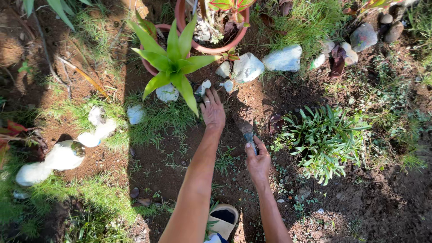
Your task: The person uses a small hand trowel to loosen soil and remove weeds from a garden bed. They repeatedly dig into the dirt, pull out small plants by hand, and clear the area around existing potted plants and decorative stones.
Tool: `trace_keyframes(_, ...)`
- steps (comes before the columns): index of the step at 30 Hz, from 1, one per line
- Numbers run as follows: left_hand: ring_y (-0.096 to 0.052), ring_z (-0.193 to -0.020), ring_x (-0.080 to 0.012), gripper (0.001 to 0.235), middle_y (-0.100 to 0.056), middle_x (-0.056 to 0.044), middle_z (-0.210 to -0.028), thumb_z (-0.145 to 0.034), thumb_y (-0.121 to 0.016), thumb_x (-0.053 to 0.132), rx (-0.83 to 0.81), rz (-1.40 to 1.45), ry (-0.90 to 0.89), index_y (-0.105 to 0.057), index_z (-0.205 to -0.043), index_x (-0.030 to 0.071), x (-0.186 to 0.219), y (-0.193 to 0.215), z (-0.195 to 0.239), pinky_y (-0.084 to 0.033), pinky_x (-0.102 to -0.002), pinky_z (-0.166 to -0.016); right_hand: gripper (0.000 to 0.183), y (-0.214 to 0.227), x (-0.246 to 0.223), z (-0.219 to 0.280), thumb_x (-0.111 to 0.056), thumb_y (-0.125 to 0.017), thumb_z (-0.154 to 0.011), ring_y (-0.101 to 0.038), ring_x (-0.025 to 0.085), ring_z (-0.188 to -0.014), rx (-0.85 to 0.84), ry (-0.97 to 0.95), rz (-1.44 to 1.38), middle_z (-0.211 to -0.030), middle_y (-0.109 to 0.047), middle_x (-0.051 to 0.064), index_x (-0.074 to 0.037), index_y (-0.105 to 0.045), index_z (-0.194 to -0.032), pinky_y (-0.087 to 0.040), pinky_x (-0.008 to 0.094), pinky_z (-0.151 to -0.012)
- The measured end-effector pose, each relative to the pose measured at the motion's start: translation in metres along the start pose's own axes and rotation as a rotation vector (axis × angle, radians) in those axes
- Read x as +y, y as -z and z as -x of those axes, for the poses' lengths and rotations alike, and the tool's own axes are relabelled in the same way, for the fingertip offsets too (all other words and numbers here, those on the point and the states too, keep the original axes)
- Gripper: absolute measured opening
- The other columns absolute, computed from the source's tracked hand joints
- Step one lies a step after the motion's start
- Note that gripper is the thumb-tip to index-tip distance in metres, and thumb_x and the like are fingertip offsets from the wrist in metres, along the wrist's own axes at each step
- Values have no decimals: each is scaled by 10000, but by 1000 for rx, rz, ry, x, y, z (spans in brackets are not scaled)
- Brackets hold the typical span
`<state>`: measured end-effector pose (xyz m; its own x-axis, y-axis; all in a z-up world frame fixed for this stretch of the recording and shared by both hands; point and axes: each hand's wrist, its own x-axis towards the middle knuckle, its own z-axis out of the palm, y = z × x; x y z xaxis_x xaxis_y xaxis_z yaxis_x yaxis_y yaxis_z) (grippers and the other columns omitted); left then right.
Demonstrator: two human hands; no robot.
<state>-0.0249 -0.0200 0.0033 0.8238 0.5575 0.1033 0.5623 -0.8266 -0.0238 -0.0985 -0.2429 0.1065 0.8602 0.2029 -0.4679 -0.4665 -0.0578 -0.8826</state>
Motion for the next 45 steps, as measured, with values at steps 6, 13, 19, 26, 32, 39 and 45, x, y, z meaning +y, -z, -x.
trace_keyframes(6, -577, -1237, -341, 494, -557, -198, -1409, -1047, -578, 202, -292, -170, 3, -481, -1463, -49, 3, -18, -12, -490, -456, -971, 540, -10, -9, 6, -148, -676, -950, -487, 22, -515, -47, 4, -35, -878, -681, 18, -29, -520, -1454, -387, 200, -404)
trace_keyframes(13, -548, -1204, -384, 812, -538, -266, -1353, -908, -556, 590, -357, 192, 355, -438, -1375, -63, -12, -24, -26, -499, -533, -909, 553, 1, -12, 19, -161, -679, -943, -456, 30, -499, -45, -19, -44, -852, -644, 9, -48, -522, -1462, -370, 213, -393)
trace_keyframes(19, -659, -1030, -286, 491, -715, -137, -1095, -1061, -386, 453, -525, 480, 404, -697, -1117, 78, -9, -6, -20, -534, -512, -909, 555, 9, -7, 14, -168, -688, -950, -532, 27, -527, -3, -21, 17, -873, -676, 40, -40, -518, -1463, -443, 205, -409)
trace_keyframes(26, -596, -547, -222, 481, -558, -51, -620, -1091, -302, 428, -462, 721, 355, -589, -880, 106, -30, -37, -2, -512, -461, -576, 558, 7, -7, 13, -165, -683, -910, -468, 60, -435, -24, -63, 23, -852, -698, 59, -51, -534, -1436, -385, 230, -328)
trace_keyframes(32, -451, -486, -159, 437, -446, -10, -571, -1057, -430, 394, -167, 1188, 516, -497, -734, 108, -20, -54, 14, -380, -429, -486, 588, 9, 2, 6, -201, -681, -930, -456, 40, -454, -38, -22, 28, -831, -676, 48, -42, -503, -1467, -381, 212, -345)
trace_keyframes(39, -429, -692, -105, 403, -425, 36, -739, -1053, -530, 359, -45, 1462, 745, -499, -741, 105, -12, -70, 26, -387, -367, -596, 593, 19, -5, -1, -221, -674, -932, -466, 45, -467, -12, -49, 157, -768, -661, 21, -76, -509, -1483, -393, 215, -366)
trace_keyframes(45, -383, -593, -168, 421, -416, 8, -657, -1071, -486, 365, -60, 1503, 681, -466, -761, 82, -10, -46, 42, -339, -420, -543, 570, 22, -17, 5, -210, -658, -937, -440, 50, -460, 10, -51, 170, -757, -663, 13, -85, -514, -1475, -362, 221, -354)
